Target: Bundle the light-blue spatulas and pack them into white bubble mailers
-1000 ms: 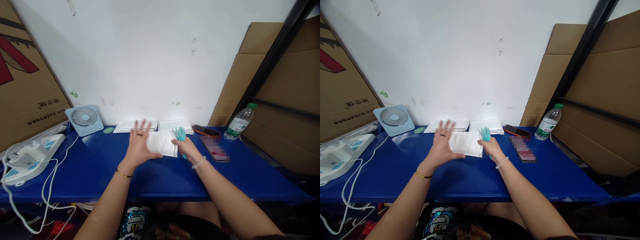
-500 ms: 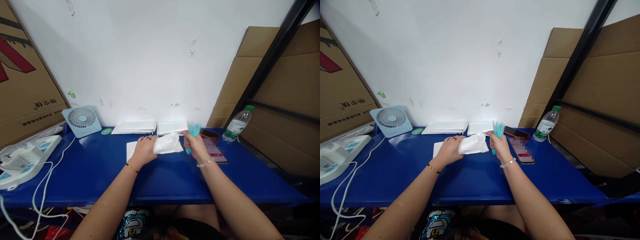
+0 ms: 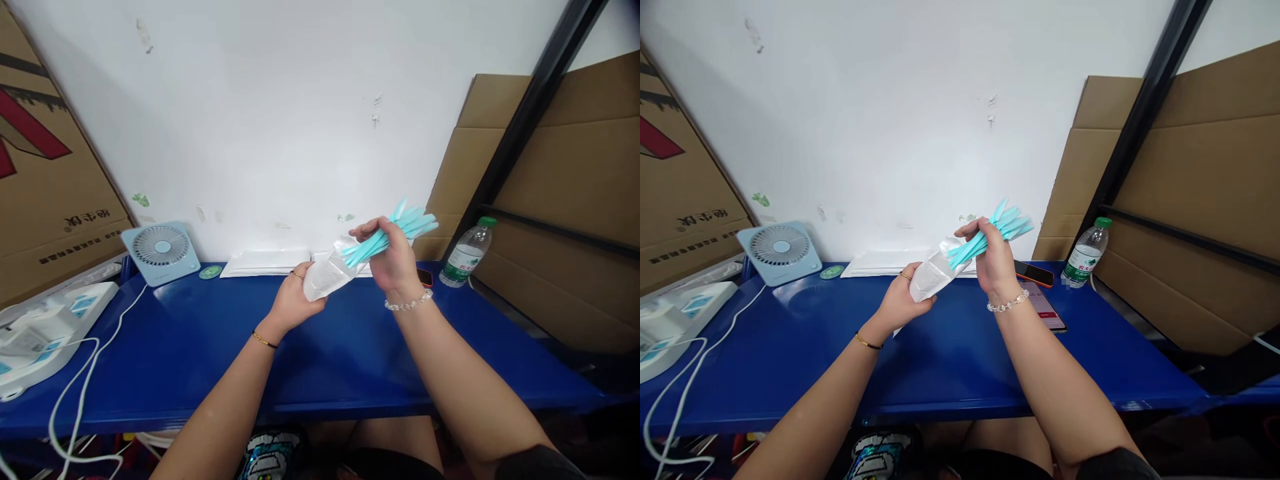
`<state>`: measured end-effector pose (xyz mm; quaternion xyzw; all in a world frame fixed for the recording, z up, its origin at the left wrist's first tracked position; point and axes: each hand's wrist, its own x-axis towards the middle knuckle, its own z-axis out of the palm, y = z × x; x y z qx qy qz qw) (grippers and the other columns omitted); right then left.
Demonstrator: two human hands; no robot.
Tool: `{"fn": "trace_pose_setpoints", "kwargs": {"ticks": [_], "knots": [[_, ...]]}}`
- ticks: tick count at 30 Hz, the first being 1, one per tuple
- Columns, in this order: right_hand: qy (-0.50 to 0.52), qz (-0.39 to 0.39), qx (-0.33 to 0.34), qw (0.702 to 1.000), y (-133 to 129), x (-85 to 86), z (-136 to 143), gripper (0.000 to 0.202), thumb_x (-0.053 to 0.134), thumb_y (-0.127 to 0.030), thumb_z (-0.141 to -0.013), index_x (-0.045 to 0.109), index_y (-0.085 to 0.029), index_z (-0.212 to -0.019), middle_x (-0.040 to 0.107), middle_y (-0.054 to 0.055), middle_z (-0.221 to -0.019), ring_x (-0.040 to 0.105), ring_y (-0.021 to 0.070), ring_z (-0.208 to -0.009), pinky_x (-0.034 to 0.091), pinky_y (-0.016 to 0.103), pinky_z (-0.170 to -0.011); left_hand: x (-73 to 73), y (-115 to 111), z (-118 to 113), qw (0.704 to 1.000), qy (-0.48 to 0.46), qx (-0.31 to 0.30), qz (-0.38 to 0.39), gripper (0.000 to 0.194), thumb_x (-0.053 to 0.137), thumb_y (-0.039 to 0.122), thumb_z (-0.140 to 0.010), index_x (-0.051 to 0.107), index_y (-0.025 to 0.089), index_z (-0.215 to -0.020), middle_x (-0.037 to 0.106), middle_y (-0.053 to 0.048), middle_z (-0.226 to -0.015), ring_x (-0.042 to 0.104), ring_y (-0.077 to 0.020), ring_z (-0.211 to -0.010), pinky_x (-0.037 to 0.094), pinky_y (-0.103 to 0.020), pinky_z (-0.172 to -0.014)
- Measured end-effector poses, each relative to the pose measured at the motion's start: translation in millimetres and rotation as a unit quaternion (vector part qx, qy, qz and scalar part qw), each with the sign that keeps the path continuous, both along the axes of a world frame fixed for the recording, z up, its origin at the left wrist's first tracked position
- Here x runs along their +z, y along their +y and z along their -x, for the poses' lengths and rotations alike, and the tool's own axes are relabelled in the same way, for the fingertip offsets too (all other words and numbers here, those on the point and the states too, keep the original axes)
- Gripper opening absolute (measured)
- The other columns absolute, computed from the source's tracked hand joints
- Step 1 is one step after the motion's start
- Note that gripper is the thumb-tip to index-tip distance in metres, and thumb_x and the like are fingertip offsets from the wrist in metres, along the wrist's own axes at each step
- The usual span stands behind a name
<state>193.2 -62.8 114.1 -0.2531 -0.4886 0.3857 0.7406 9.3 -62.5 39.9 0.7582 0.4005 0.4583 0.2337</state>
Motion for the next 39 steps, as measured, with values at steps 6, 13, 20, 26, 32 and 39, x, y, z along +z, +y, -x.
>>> {"fn": "trace_pose_setpoints", "kwargs": {"ticks": [6, 13, 20, 26, 32, 39], "knots": [[-0.13, -0.005, 0.029, 0.991, -15, 14.1, 22, 0.031, 0.049, -0.044, -0.083, 0.061, -0.02, -0.067, 0.066, 0.003, -0.088, 0.058, 0.0208, -0.099, 0.041, 0.035, -0.093, -0.8, -1, -2, 0.994, -0.096, -0.038, 0.026, 0.062, 0.071, 0.022, -0.058, 0.05, 0.02, -0.116, 0.063, -0.004, -0.102, 0.058, -0.0204, -0.088, 0.044, -0.029, -0.078], [-0.161, 0.011, 0.076, 0.984, -9, 27.4, 31, 0.029, 0.053, -0.041, -0.083, 0.064, -0.019, -0.069, 0.066, 0.004, -0.095, 0.056, 0.0204, -0.103, 0.04, 0.034, -0.095, -7.2, 3, 4, 0.99, -0.118, -0.074, 0.023, 0.059, 0.071, 0.024, -0.063, 0.047, 0.019, -0.117, 0.061, -0.005, -0.105, 0.057, -0.0196, -0.09, 0.045, -0.029, -0.08], [-0.132, 0.036, 0.063, 0.989, -2, 39.2, 30, 0.03, 0.057, -0.045, -0.079, 0.064, -0.017, -0.073, 0.065, 0.005, -0.091, 0.058, 0.0171, -0.082, 0.049, 0.031, -0.077, -10.8, 5, 7, 0.985, -0.137, -0.092, 0.043, 0.063, 0.072, 0.023, -0.062, 0.047, 0.018, -0.119, 0.06, -0.006, -0.107, 0.057, -0.0216, -0.095, 0.046, -0.032, -0.084], [-0.195, -0.015, 0.066, 0.979, -3, 38.7, 31, 0.028, 0.055, -0.043, -0.083, 0.066, -0.019, -0.075, 0.064, 0.003, -0.089, 0.057, 0.0164, -0.085, 0.045, 0.031, -0.081, -14.4, 8, 9, 0.981, -0.153, -0.113, 0.046, 0.063, 0.073, 0.025, -0.063, 0.046, 0.019, -0.12, 0.059, -0.006, -0.109, 0.057, -0.0204, -0.094, 0.046, -0.03, -0.083], [-0.32, 0.015, 0.123, 0.939, -5, 28.8, 39, 0.023, 0.06, -0.04, -0.081, 0.069, -0.019, -0.081, 0.065, 0.003, -0.091, 0.056, 0.0198, -0.095, 0.042, 0.034, -0.085, -17.6, 12, 11, 0.973, -0.183, -0.126, 0.061, 0.061, 0.073, 0.026, -0.065, 0.046, 0.018, -0.119, 0.06, -0.007, -0.107, 0.057, -0.0203, -0.093, 0.045, -0.031, -0.083], [-0.383, 0.043, 0.17, 0.907, -7, 39.0, 41, 0.027, 0.067, -0.041, -0.076, 0.068, -0.018, -0.09, 0.065, 0.003, -0.085, 0.056, 0.0164, -0.08, 0.043, 0.029, -0.071, -18.8, 10, 16, 0.947, -0.254, -0.139, 0.135, 0.062, 0.077, 0.031, -0.062, 0.051, 0.017, -0.117, 0.061, -0.008, -0.11, 0.058, -0.0216, -0.097, 0.044, -0.033, -0.087]]}}
